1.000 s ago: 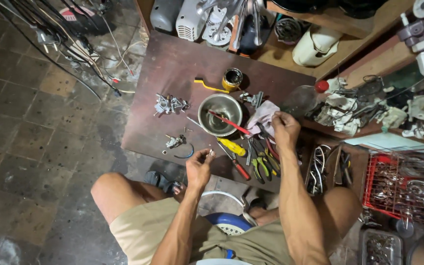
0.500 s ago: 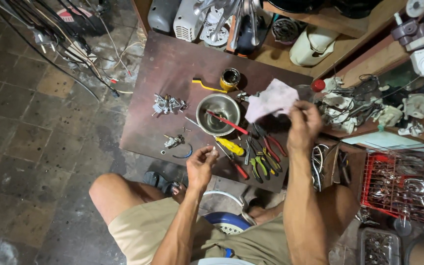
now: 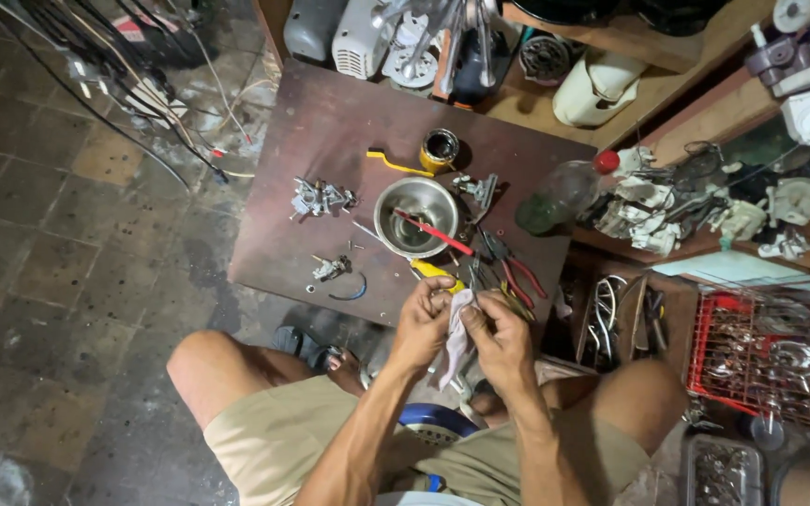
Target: The person is cleaning small metal components, possibly from a carburetor, by wiping them with a cloth and using a cleaning solution in a bowl.
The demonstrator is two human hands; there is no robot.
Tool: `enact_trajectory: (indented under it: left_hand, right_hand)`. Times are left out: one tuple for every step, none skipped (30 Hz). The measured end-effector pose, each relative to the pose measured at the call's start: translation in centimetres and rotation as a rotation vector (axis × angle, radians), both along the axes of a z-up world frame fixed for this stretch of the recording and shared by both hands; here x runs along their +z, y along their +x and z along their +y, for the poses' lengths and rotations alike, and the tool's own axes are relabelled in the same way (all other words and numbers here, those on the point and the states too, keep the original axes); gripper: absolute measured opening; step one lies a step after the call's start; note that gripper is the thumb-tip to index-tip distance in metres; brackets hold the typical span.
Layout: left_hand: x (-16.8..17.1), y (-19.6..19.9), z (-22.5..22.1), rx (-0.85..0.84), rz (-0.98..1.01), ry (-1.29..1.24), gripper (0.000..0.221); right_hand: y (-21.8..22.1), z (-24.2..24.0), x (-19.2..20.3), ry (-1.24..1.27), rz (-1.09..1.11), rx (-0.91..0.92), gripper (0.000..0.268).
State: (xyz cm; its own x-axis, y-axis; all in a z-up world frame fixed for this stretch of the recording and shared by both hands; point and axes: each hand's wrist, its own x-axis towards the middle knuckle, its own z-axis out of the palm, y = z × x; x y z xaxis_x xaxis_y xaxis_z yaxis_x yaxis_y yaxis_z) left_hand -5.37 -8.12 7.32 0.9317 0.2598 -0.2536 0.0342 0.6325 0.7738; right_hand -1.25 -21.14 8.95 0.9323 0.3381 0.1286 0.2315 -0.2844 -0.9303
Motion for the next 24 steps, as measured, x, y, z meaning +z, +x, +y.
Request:
enact_trajectory:
  left_hand:
    - [-0.4,0.1,-0.1,-0.004,0.002,-0.003,0.038]
    - [-0.7,0.1,0.1,-0.062,0.005,0.008,0.04]
    - [-0.9,0.1,0.3,-0.12,0.007,0.018,0.042]
    - [-0.8,-0.1,0.3,-0.122,0.005,0.02,0.042]
    - [-0.7,-0.4,0.3,-0.156,0.02,0.089,0.041]
    - [-0.5,-0.9,0.2,-0.187,0.04,0.154,0.041]
    - [0.4,-1.7,0.2,-0.186,0.043,0.153,0.041]
    - [1.4,-2.1,0.3,-0.29,0.002,0.16,0.036]
    - [2.4,-2.6,0.4,-0.394,-0.04,0.168,0.032]
    - [3.5,-2.7,0.6,-0.395,-0.042,0.17,0.032]
    - [4.5,-2.9,0.9,-0.443,-0.061,0.247,0.02]
    - [5.4,-3.2,1.0,-0.489,-0.076,0.321,0.012]
    - [3.3,-3.0,0.5,-0.487,-0.074,0.32,0.012]
    - [1.2,-2.7,0.2,-0.414,-0.107,0.419,0.009]
    - [-0.8,-2.3,-0.2,-0.339,-0.139,0.518,0.01]
    - [-1.3,-2.4,-0.3,-0.336,-0.136,0.518,0.01]
    - [-1.8,-2.5,-0.4,-0.187,-0.1,0.43,0.007]
    - [-2.3,-2.4,-0.4,-0.041,-0.07,0.342,0.013]
    - [-1.8,-2.3,-0.1,-0.04,-0.072,0.343,0.013]
    - [-1.3,-2.2,0.0,0.056,-0.069,0.399,0.015]
    - [-0.7,-2.0,0.2,0.153,-0.066,0.454,0.018]
    - [-0.3,-2.3,-0.1,0.157,-0.065,0.456,0.018]
    - [0.2,-2.7,-0.3,0.149,-0.083,0.534,0.014]
    - [0.7,-3.0,-0.7,0.141,-0.099,0.612,0.009]
  right_hand:
    - [-0.2,0.0,-0.7,-0.003,0.002,-0.004,0.022]
    - [-0.6,0.2,-1.3,0.125,0.117,-0.04,0.021]
    - [-0.9,0.5,-1.9,0.253,0.231,-0.076,0.022]
    - [-0.8,0.3,-2.1,0.255,0.229,-0.078,0.022]
    - [-0.7,0.1,-2.4,0.205,0.176,-0.134,0.028]
    - [-0.9,-0.2,-2.6,0.15,0.128,-0.187,0.035]
    - [-1.1,-0.2,-2.6,0.149,0.131,-0.187,0.035]
    - [-0.9,0.0,-2.6,0.111,0.081,-0.227,0.037]
    - [-0.8,0.2,-2.6,0.074,0.032,-0.267,0.04]
    - [-0.7,0.4,-2.0,0.076,0.03,-0.268,0.04]
    - [-0.7,0.7,-1.4,0.049,0.044,-0.299,0.041]
    - [-0.7,0.9,-0.9,0.018,0.061,-0.329,0.043]
    - [-0.9,0.7,-0.8,0.017,0.063,-0.327,0.043]
    - [-0.9,0.7,-0.7,0.049,0.064,-0.326,0.043]
    - [-0.8,0.7,-0.5,0.081,0.065,-0.325,0.045]
    - [-0.9,1.2,-0.6,0.081,0.068,-0.321,0.045]
    - [-0.9,1.5,-0.7,0.11,0.075,-0.299,0.043]
    - [-0.9,2.0,-0.8,0.141,0.077,-0.28,0.04]
    - [-1.1,2.3,-1.3,0.142,0.075,-0.278,0.04]
    - [-1.3,2.5,-1.7,0.187,0.111,-0.293,0.038]
    - [-1.5,2.8,-2.2,0.232,0.148,-0.307,0.036]
    - [-1.8,3.2,-1.5,0.233,0.149,-0.303,0.036]
    - [-2.0,3.7,-0.9,0.211,0.169,-0.328,0.037]
    - [-2.3,4.0,-0.2,0.187,0.19,-0.354,0.038]
